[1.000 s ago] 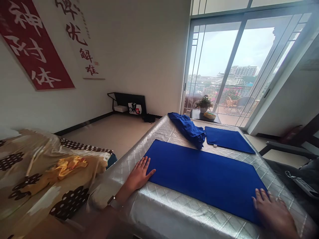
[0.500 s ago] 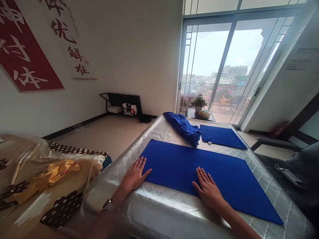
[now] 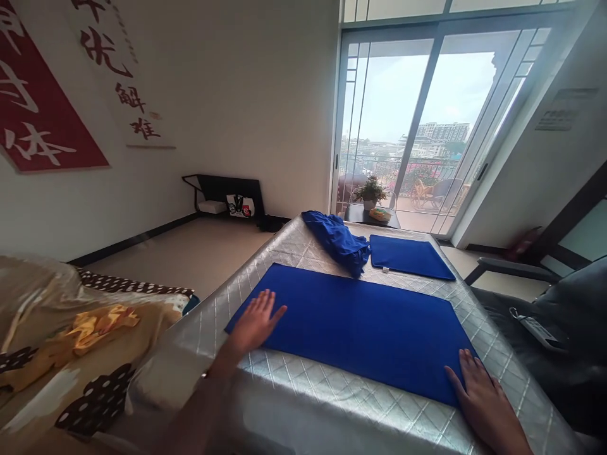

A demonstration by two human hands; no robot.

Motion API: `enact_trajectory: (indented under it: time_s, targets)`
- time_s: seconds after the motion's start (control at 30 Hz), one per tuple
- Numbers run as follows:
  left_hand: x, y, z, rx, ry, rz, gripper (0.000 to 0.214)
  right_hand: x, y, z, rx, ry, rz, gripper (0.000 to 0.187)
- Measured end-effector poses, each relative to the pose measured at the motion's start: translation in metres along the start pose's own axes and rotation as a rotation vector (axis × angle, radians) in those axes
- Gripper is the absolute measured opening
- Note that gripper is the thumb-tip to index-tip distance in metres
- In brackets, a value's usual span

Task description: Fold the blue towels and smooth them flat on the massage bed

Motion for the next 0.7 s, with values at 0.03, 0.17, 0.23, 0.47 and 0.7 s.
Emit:
enact_trajectory:
  time_s: [0.03, 0.17, 0.23, 0.47, 0.7]
  targets:
    - [-0.009, -0.001, -0.031, 0.027, -0.128, 0.024, 0.087, 0.001, 0.001, 0.002, -0.005, 0.004, -0.010, 0.075]
    - [-0.029, -0.022, -0.144, 0.107, -0.539, 0.141, 0.082, 0.001, 0.002, 0.005, 0.012, 0.026, -0.011, 0.074]
    - [-0.031, -0.034, -0.173, 0.129, -0.647, 0.139, 0.082, -0.001, 0.001, 0.003, 0.028, 0.032, 0.012, 0.074]
    - [-0.026, -0.045, -0.116, 0.093, -0.522, 0.126, 0.077, -0.005, -0.012, -0.005, 0.045, 0.039, 0.002, 0.076]
    - [0.014, -0.022, 0.049, -0.040, -0.071, 0.022, 0.086, -0.005, -0.024, -0.024, -0.009, 0.023, -0.001, 0.073]
Point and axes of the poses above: each hand's wrist, its own x-axis away from the middle knuckle, its own y-axis out of the back of the hand, z = x × y, the point moved 5 cm from there along -x, towards the middle knuckle, and after that the axes turned 14 degrees about -y, right-handed, at the moved point
